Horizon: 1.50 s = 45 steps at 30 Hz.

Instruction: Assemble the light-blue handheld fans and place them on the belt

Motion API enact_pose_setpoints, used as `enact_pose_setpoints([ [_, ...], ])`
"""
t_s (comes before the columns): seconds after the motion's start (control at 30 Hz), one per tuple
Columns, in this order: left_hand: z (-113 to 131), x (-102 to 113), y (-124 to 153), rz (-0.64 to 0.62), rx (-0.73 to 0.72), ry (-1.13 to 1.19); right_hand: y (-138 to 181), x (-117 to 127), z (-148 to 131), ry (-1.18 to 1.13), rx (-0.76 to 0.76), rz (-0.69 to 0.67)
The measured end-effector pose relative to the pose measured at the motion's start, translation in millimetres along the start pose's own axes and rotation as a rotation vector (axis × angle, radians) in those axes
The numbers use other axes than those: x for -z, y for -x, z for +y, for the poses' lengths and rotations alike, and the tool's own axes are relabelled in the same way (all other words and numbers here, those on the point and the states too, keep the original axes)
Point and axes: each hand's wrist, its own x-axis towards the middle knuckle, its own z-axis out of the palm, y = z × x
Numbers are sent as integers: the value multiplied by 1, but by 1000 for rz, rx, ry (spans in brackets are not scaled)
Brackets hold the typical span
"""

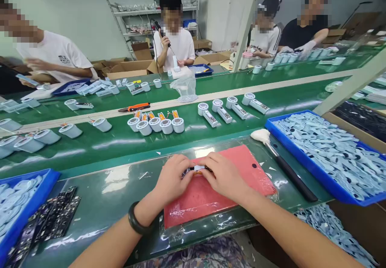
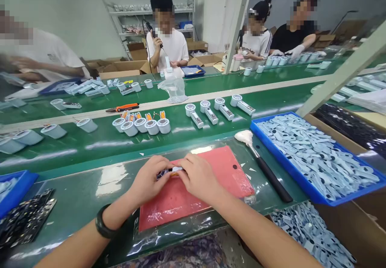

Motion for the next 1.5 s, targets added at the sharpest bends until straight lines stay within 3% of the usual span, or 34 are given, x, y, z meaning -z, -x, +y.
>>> enact_pose_setpoints([
  [0.13, 6, -5, -1, -8, 61, -19, 6, -10, 9, -201, -49, 59],
  [0.23, 12, -8, 3, -30, 75, -108, 14, -16, 21, -374, -157, -35],
  [0.33, 18, -13, 14, -59, 19, -224, 20, -18, 38, -379, -199, -134],
  [0.47, 33, -21, 32, -107, -41, -357, 30, -20, 55, -248, -23, -231],
  [0.63, 55, -25, 34, -208, 118, -470, 41, -30, 62, -68, 190, -111],
  [0.77, 55, -19, 19, -307, 166, -513, 35, -40, 68, 22, 285, -73],
  [0.87, 56, -14, 14, -323, 176, -492, 29, -35, 59, 31, 261, -119],
  [1.07, 51, -8, 15, -215, 162, -307, 19, -7, 16, -10, 142, -330],
  [1.17, 38, -6, 11, -206, 115, -262, 10, -3, 14, -24, 75, -344],
  [1.33, 36, 2, 12, -204, 39, -249, 15, 2, 12, -97, 52, -357],
  [1.5, 33, -2, 15, -146, 122, -165, 14, 2, 10, -153, 44, -352],
])
